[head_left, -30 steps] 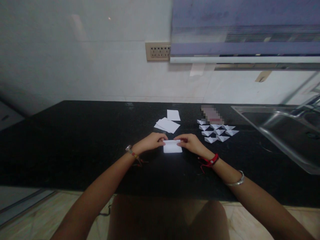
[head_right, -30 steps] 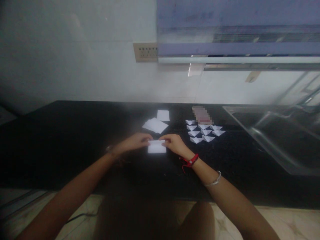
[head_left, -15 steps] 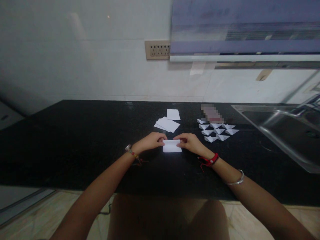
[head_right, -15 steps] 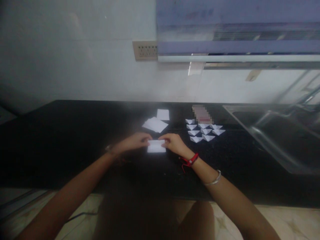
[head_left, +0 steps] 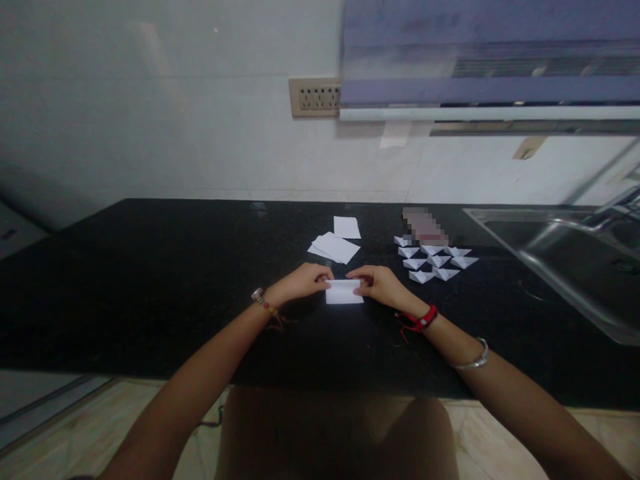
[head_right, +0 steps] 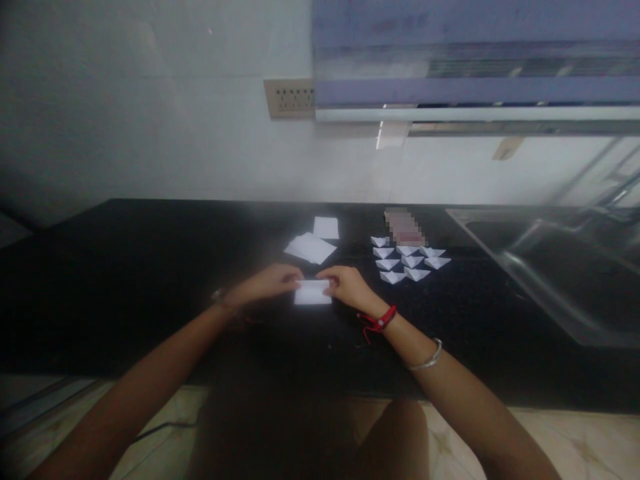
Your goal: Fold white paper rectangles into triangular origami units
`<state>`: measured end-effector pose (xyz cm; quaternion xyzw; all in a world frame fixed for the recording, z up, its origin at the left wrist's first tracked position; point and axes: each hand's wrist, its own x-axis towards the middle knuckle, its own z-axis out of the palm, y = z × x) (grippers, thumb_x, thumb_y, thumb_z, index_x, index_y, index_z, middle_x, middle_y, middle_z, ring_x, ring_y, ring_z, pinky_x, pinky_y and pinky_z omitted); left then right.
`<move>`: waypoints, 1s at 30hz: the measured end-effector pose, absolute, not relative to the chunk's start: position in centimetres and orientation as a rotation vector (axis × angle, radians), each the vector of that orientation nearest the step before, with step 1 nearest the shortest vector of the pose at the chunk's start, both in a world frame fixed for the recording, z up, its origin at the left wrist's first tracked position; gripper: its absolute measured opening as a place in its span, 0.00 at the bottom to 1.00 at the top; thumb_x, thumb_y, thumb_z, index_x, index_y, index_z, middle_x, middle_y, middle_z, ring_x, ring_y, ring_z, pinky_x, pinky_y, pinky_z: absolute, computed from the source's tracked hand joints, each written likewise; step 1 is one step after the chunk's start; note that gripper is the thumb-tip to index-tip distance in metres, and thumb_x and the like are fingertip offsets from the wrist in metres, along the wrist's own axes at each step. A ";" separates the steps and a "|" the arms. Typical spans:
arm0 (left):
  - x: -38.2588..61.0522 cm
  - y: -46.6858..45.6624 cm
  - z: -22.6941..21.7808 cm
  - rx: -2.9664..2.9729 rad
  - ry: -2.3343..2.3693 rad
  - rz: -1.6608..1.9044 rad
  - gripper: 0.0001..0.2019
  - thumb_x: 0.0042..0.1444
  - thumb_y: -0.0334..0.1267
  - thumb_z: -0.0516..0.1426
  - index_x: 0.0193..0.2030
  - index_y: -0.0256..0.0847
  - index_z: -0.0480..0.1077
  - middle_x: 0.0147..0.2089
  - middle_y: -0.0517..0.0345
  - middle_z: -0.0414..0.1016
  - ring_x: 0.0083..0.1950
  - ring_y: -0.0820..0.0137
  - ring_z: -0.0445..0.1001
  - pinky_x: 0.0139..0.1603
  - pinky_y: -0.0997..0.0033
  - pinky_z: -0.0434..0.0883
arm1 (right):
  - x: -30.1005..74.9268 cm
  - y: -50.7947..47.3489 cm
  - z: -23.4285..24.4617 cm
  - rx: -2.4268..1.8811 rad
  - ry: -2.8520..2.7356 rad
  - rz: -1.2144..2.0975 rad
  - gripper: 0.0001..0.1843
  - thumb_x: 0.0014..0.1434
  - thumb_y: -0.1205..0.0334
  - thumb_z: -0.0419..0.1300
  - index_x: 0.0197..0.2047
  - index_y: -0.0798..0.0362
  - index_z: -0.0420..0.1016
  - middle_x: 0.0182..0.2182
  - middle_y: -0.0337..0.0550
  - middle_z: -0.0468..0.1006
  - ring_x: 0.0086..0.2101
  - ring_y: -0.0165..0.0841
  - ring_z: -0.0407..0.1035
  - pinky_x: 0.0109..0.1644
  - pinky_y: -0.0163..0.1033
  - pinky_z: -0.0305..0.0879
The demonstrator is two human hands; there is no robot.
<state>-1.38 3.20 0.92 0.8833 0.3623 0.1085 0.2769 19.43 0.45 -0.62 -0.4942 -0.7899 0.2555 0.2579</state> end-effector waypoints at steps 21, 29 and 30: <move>0.0 1.6 -0.1 2.906 1.149 0.169 0.10 0.56 0.32 0.45 0.35 0.38 0.66 0.37 0.55 0.66 0.38 0.70 0.65 0.35 0.74 0.63 | 19.9 0.2 0.5 -0.937 -2.747 0.187 0.11 0.55 0.68 0.51 0.41 0.55 0.71 0.40 0.46 0.73 0.42 0.34 0.62 0.46 0.39 0.58; -0.4 1.1 0.6 3.033 1.087 -0.024 0.10 0.56 0.31 0.46 0.40 0.38 0.66 0.38 0.53 0.65 0.33 0.71 0.65 0.29 0.75 0.62 | 19.8 -0.1 0.6 -1.027 -2.792 0.118 0.15 0.58 0.66 0.48 0.47 0.54 0.67 0.43 0.47 0.70 0.42 0.34 0.62 0.43 0.39 0.58; -0.4 1.2 0.6 3.037 1.077 -0.017 0.10 0.55 0.31 0.46 0.41 0.39 0.66 0.38 0.53 0.65 0.33 0.71 0.65 0.29 0.75 0.62 | 19.7 -0.1 0.6 -1.030 -2.802 0.104 0.15 0.58 0.66 0.47 0.47 0.53 0.67 0.44 0.48 0.69 0.42 0.34 0.62 0.43 0.39 0.58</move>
